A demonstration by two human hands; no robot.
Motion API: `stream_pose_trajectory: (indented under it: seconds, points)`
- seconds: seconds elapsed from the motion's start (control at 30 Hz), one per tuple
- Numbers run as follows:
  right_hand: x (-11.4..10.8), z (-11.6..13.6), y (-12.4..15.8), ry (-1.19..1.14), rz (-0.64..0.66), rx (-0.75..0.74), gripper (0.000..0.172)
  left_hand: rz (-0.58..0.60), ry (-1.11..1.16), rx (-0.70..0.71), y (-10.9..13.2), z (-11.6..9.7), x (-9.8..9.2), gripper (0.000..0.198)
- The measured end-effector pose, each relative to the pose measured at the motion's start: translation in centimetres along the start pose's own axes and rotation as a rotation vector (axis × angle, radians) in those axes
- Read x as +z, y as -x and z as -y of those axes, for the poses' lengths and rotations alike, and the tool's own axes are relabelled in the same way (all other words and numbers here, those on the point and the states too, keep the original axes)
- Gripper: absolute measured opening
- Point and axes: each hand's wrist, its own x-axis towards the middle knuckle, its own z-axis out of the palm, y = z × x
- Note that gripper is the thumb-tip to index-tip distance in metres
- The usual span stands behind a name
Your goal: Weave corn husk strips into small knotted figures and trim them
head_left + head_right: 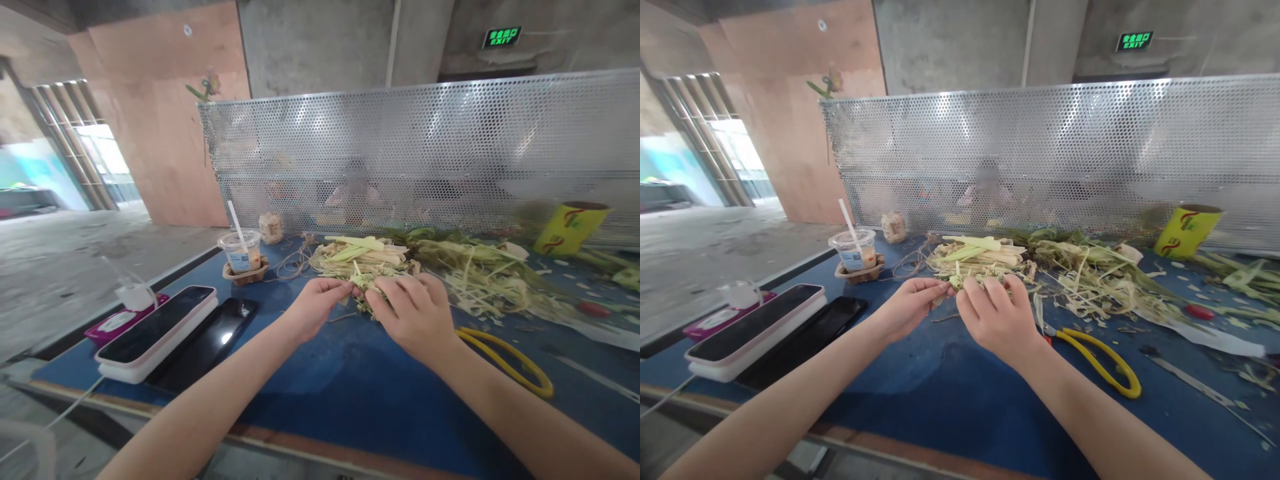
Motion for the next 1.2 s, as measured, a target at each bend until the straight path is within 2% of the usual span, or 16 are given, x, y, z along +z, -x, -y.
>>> stream_pose_trajectory:
  seconds: [0.23,0.4,0.63,0.77,0.9,1.07,1.2]
  points:
    - [0.37,-0.35,0.31,-0.042,0.016,0.037,0.009,0.016,0.064,-0.083,0.25,-0.32,0.14,0.016]
    - [0.06,-0.61,0.14,-0.046,0.014,0.034,0.017,0.008,0.025,-0.05,0.26,-0.27,0.07,0.019]
    - [-0.09,-0.45,-0.1,-0.053,0.044,0.039,0.012,0.065,0.0,0.004,0.46,-0.24,0.06,0.015]
    - [-0.03,-0.34,0.1,-0.058,0.058,-0.018,0.012,0.071,-0.139,0.058,0.42,-0.12,-0.01,0.019]
    - [-0.07,-0.24,0.45,-0.091,0.114,-0.03,0.012,0.057,-0.351,0.177,0.52,-0.46,-0.04,0.022]
    - [-0.2,0.09,0.48,-0.204,0.147,0.027,0.012,0.006,-0.629,0.353,0.83,-0.89,0.08,0.024]
    - [-0.26,0.03,0.54,-0.294,0.178,0.078,0.011,-0.023,-0.724,0.392,0.93,-0.88,0.16,0.025]
